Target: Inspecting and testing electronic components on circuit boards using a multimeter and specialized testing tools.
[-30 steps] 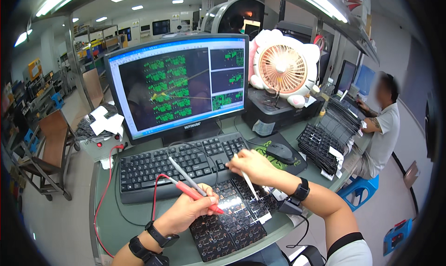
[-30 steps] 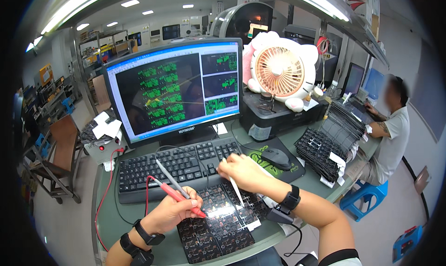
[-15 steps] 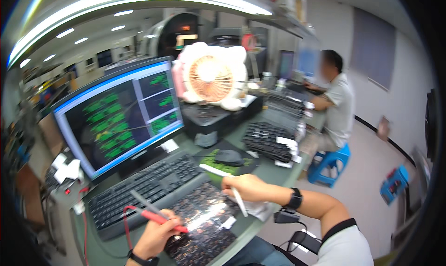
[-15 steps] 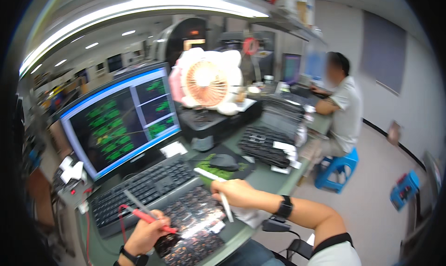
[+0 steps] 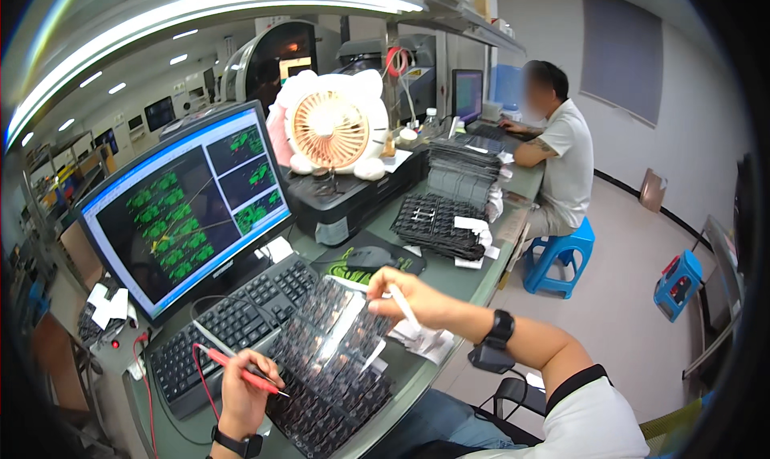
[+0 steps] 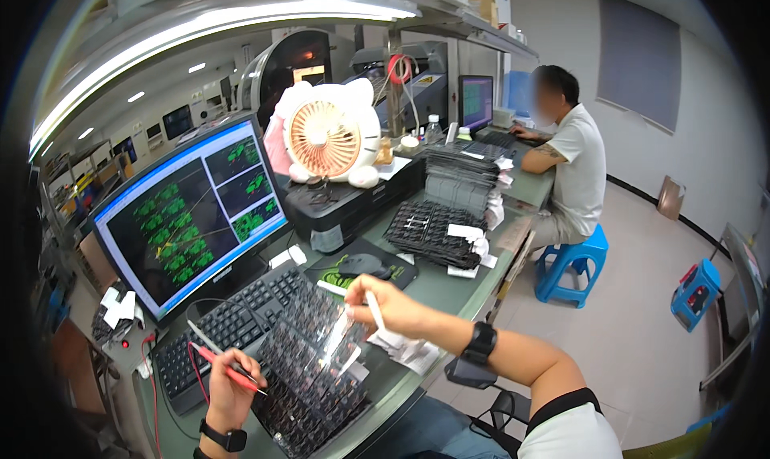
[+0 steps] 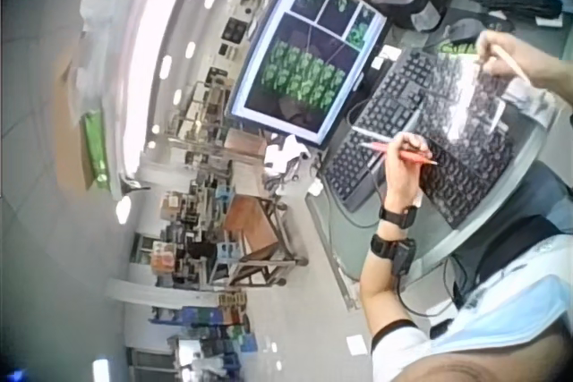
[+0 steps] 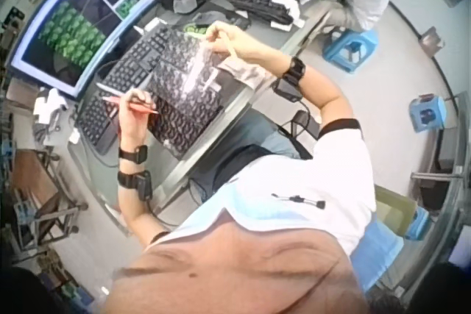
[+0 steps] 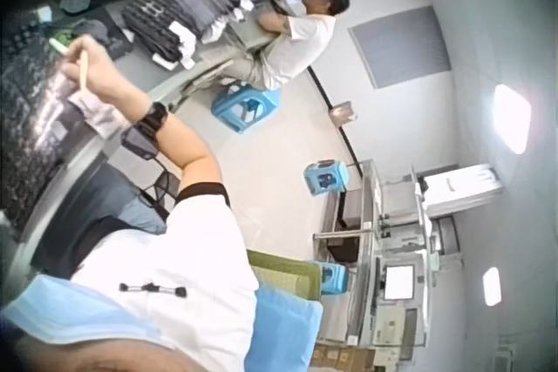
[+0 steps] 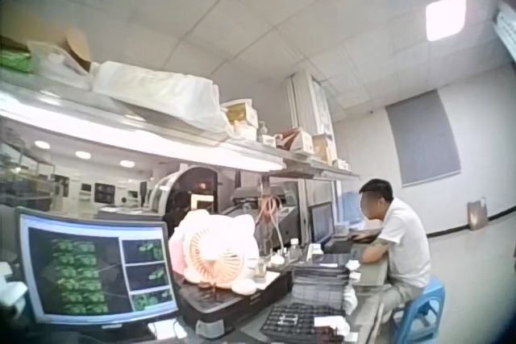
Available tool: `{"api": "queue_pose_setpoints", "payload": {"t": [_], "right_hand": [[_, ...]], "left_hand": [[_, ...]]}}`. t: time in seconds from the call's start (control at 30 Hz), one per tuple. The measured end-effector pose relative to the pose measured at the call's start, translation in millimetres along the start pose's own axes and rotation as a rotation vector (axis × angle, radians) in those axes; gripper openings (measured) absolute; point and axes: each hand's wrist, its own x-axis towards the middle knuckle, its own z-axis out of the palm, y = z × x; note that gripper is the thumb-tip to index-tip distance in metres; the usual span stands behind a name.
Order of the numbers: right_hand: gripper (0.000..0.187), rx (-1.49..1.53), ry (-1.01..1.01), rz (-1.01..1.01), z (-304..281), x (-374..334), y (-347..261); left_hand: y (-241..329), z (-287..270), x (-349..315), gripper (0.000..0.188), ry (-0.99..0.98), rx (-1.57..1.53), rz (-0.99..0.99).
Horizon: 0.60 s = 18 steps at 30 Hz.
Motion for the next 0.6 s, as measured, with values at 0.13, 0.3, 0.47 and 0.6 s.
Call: {"api": "queue_pose_setpoints", "payload": {"t": [0.13, 0.3, 0.47, 0.6], "right_hand": [[0.023, 0.037, -0.028, -0.010, -3, 8, -33], [0.027, 0.032, -0.070, -0.030, 12, 22, -30], [0.025, 0.043, -0.047, 0.012, 11, 42, -6], [0.027, 0.100, 0.014, 0.060, 6, 45, -2]], "left_hand": [[4, -7, 3, 0.042, 0.139, 0.147, 0.304], [6, 2, -8, 0.049, 0.027, 0.197, 0.148], [1, 9, -10, 0.043, 0.107, 0.240, 0.150], [2, 9, -6, 0.042, 0.116, 0.154, 0.104]]}}
